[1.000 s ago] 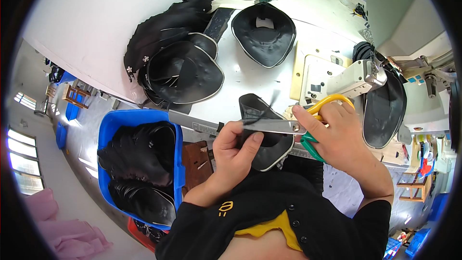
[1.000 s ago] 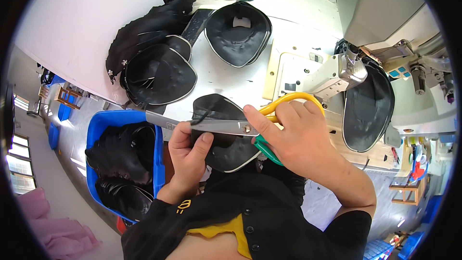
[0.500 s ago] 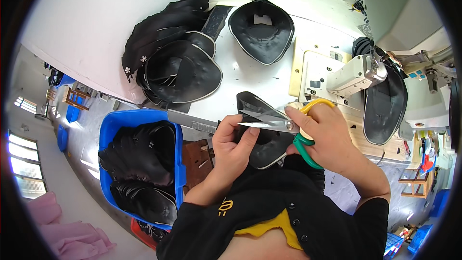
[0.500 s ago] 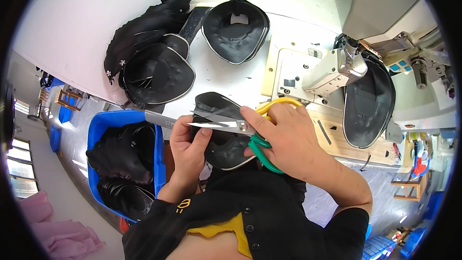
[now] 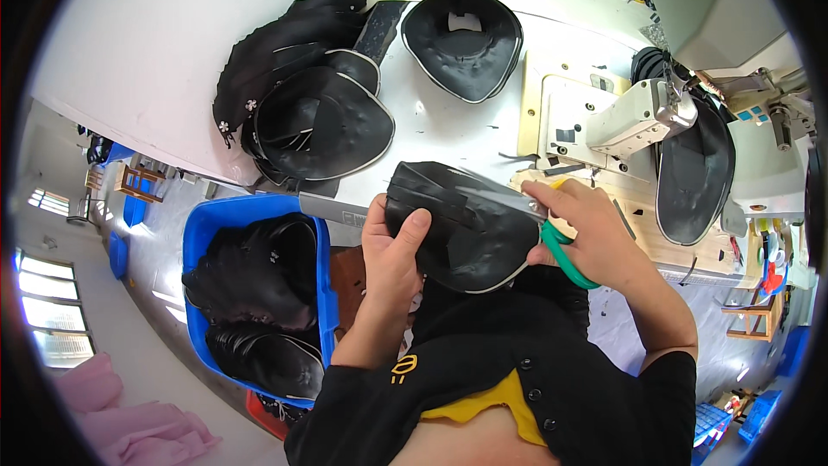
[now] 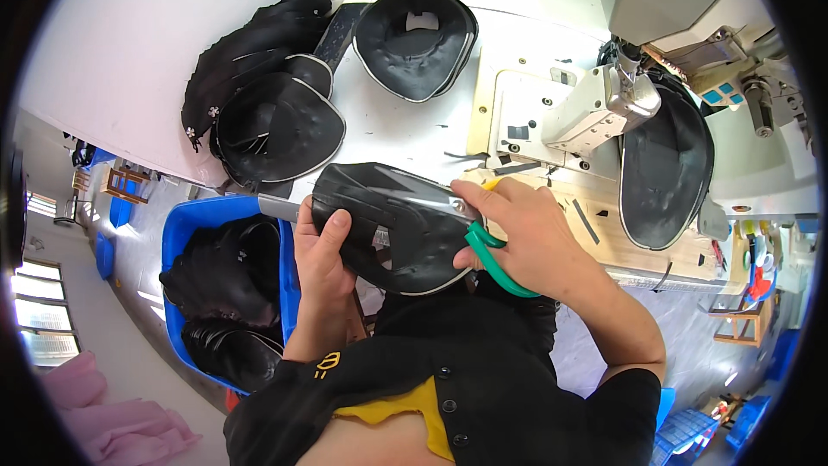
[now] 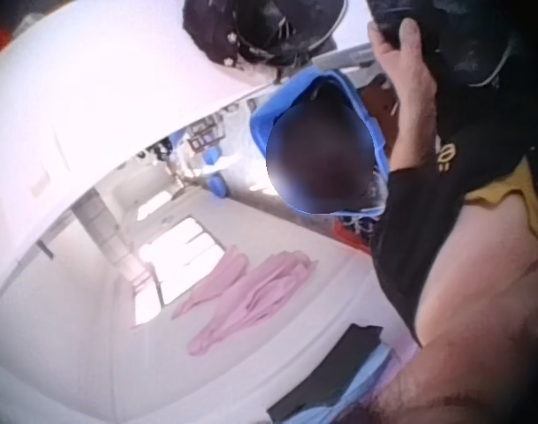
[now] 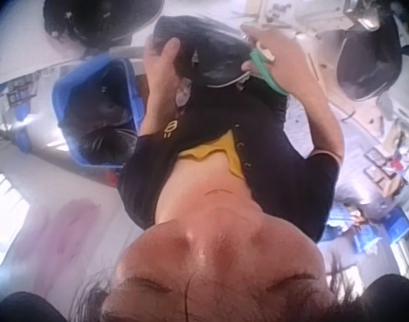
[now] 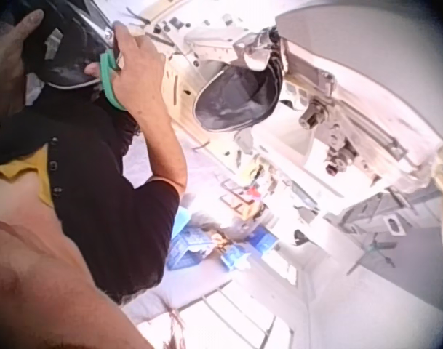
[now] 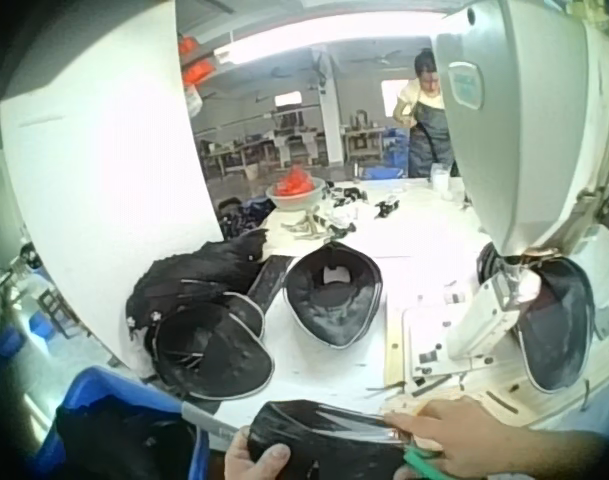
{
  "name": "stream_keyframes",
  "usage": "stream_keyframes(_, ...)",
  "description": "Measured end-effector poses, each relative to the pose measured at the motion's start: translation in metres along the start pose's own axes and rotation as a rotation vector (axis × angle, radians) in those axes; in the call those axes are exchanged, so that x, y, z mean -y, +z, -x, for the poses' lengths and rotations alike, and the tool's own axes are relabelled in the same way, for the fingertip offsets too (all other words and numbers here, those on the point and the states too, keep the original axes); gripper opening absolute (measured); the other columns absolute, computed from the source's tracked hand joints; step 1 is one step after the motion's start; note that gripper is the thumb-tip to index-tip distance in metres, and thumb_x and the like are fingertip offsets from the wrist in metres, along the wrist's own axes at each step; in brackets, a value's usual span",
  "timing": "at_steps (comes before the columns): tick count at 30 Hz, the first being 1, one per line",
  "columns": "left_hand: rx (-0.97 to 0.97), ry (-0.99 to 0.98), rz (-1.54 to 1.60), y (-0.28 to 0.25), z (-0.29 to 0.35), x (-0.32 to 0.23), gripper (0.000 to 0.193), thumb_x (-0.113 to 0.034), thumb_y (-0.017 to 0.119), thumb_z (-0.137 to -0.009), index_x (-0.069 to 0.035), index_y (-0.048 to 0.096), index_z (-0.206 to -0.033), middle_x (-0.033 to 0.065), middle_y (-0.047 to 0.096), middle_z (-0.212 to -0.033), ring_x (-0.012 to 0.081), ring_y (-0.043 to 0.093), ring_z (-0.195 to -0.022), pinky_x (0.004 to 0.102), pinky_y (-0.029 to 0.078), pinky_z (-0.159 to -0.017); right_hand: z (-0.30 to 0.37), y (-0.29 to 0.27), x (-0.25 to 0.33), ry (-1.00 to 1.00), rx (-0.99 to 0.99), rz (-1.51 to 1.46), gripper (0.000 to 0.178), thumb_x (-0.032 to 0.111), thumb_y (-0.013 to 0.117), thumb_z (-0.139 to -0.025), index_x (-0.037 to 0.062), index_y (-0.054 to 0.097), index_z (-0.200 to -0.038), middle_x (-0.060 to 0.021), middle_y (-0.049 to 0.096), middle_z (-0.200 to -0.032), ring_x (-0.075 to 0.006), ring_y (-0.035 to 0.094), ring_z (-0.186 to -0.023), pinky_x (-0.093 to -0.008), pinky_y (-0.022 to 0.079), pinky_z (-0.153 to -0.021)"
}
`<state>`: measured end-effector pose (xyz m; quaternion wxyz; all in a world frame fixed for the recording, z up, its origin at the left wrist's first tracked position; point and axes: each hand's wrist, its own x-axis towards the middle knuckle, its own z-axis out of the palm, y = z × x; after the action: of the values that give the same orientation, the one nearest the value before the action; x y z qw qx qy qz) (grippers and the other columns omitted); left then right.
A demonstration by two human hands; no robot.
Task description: The person uses green-handled scissors to trim excess black fabric from the edges of a black leather-like item. They repeatedly pick up the item, cut small sections of the material, and place the item back on the table or into a blue bin.
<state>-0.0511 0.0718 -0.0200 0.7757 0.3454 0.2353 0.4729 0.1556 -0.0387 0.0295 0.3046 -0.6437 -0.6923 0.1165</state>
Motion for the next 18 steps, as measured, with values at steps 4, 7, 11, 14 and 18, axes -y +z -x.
stream_keyframes(4,0.052,0.023,0.056,-0.007,0.002,0.003,0.019,-0.002,0.062,-0.086,-0.004,0.047,-0.099,0.01,0.062,-0.098,0.016,0.062,-0.085,0.0325,0.053,-0.079,0.003,0.011,0.001,0.011,0.078,0.019,0.07,0.038,0.08,-0.061,0.0095,0.056,-0.12,-0.0055,0.056,-0.08,-0.0254,0.052,-0.071,-0.0362,0.04,-0.064)
stream_keyframes(7,0.02,0.037,0.046,-0.004,0.003,0.007,0.021,-0.001,0.062,-0.086,-0.005,0.047,-0.1,0.0093,0.061,-0.099,0.016,0.061,-0.088,0.0323,0.053,-0.08,0.0,0.016,0.006,-0.078,-0.015,0.169,0.068,0.036,0.08,-0.061,0.0105,0.056,-0.119,-0.0035,0.054,-0.081,-0.0243,0.051,-0.072,-0.0364,0.037,-0.066)
stream_keyframes(11,0.018,0.045,0.021,-0.002,0.003,0.007,0.029,0.0,0.062,-0.086,-0.004,0.046,-0.109,0.0088,0.059,-0.105,0.0156,0.059,-0.094,0.0316,0.05,-0.085,0.001,0.016,0.006,-0.14,-0.102,0.345,0.064,0.031,0.079,-0.062,0.0119,0.057,-0.118,-0.0018,0.052,-0.08,-0.0217,0.05,-0.072,-0.0366,0.036,-0.066)
stream_keyframes(14,0.023,0.051,0.0,-0.005,0.003,0.011,0.035,0.0,0.062,-0.085,-0.004,0.044,-0.115,0.0085,0.058,-0.108,0.0153,0.058,-0.097,0.0313,0.048,-0.088,-0.001,0.016,0.002,-0.178,-0.135,0.341,0.063,0.031,0.078,-0.062,0.012,0.057,-0.119,-0.0023,0.05,-0.079,-0.0215,0.05,-0.071,-0.0359,0.035,-0.066)
stream_keyframes(18,0.022,0.029,0.029,-0.002,0.002,0.012,0.037,0.0,0.063,-0.085,-0.004,0.044,-0.116,0.0082,0.058,-0.109,0.0154,0.057,-0.098,0.0315,0.047,-0.089,0.0,0.017,0.0,-0.166,-0.124,0.35,0.062,0.033,0.077,-0.065,0.0131,0.056,-0.119,-0.0029,0.049,-0.077,-0.0219,0.05,-0.071,-0.0362,0.036,-0.065)
